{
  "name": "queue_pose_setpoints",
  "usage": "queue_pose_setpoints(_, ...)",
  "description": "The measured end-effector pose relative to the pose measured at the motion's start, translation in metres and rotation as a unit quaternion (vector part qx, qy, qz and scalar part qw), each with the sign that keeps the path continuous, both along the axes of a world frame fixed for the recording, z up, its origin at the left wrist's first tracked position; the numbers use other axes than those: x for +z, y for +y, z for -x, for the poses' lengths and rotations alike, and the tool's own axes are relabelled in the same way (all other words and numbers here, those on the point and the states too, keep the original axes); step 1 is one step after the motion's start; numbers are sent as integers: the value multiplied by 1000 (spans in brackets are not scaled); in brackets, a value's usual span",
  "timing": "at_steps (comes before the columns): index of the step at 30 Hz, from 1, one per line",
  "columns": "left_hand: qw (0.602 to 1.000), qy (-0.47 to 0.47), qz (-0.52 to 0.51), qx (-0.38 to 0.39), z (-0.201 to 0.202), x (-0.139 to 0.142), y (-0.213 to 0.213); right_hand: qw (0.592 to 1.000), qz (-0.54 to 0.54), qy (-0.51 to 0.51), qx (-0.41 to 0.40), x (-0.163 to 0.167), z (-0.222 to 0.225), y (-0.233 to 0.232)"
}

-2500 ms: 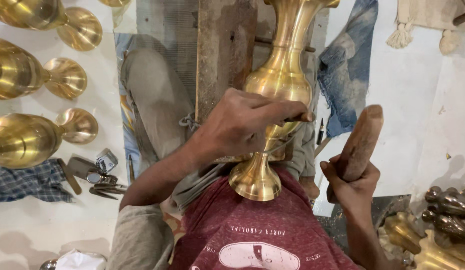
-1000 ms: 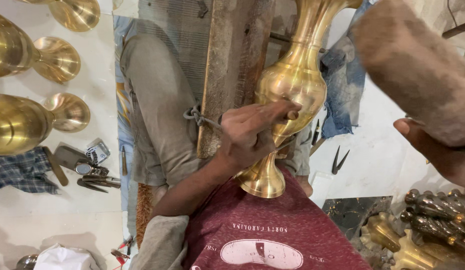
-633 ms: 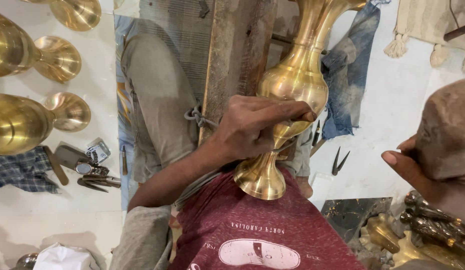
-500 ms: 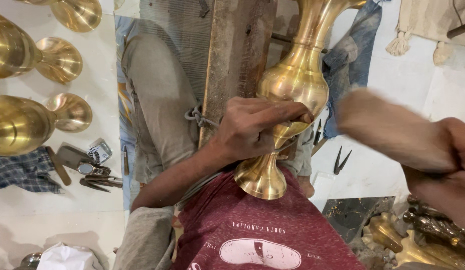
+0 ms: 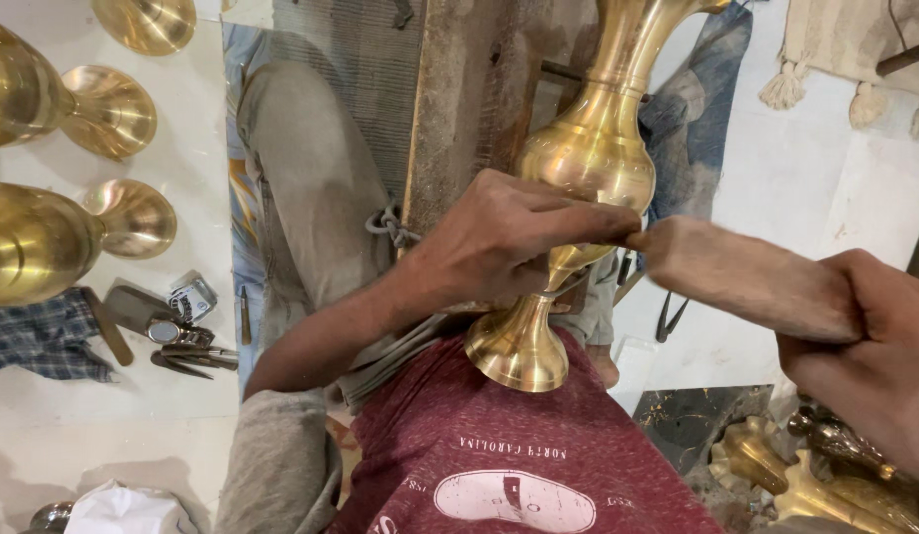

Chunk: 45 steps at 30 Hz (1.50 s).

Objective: The person sits on the floor with a brass vase clamped to a wooden post and shapes its surface. They hold a small punch against the brass with one hand and strike it with a wooden mallet in the other, repositioning the punch around the vase body and rotating the vase to work new areas.

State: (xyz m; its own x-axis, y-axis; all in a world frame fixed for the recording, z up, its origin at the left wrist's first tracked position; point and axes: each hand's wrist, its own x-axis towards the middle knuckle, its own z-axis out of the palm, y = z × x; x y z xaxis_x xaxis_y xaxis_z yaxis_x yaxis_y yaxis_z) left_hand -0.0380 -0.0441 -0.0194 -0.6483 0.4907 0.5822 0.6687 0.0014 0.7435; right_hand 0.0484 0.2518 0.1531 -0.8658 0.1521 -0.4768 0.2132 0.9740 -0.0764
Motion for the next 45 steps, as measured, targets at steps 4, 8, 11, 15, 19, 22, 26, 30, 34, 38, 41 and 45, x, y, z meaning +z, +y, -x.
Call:
queue_pose_setpoints(4, 998, 16, 38, -47, 11, 8, -4, 994, 43, 68, -74, -10, -12, -1)
queue_pose_setpoints(8, 995, 33, 54, -79, 16, 9, -4, 984, 88, 152, 11, -14, -25, 4)
queue_pose_setpoints(11, 994, 55, 45, -80, 15, 6, -3, 975, 61, 209, 44, -26, -25, 4)
queue_pose_setpoints(15, 993, 73, 44, -84, 13, -2, -2, 941, 96, 227, 231, -41, -10, -3)
queue_pose_setpoints(19, 995, 90, 5, -42, 8, -14, -2, 956, -181, 96, 211, -31, -7, -9)
queue_pose_setpoints(22, 997, 65, -2, -32, 2, -25, -2, 986, -16, 93, 140, -6, -15, -3)
queue_pose_setpoints(26, 997, 46, -40, 54, -8, -31, 3, 997, -60, 31, 30, 8, -20, -4)
queue_pose_setpoints(30, 880, -219, -392, 155, -26, -16, 7, 974, 72, 200, 82, -19, -7, -21)
queue_pose_setpoints(34, 833, -359, -411, 98, -42, 9, 13, 838, 419, 274, -219, -101, 6, -31)
queue_pose_setpoints(38, 941, -230, -220, 113, -27, 22, 32, 764, 521, 147, -350, -177, -23, -4)
queue_pose_setpoints(41, 981, -132, -90, 109, -21, 27, 31, 765, 535, 169, -316, -188, -52, 28)
queue_pose_setpoints(45, 994, -40, -3, 104, -15, 32, 24, 846, 442, 258, -147, -153, -48, 46)
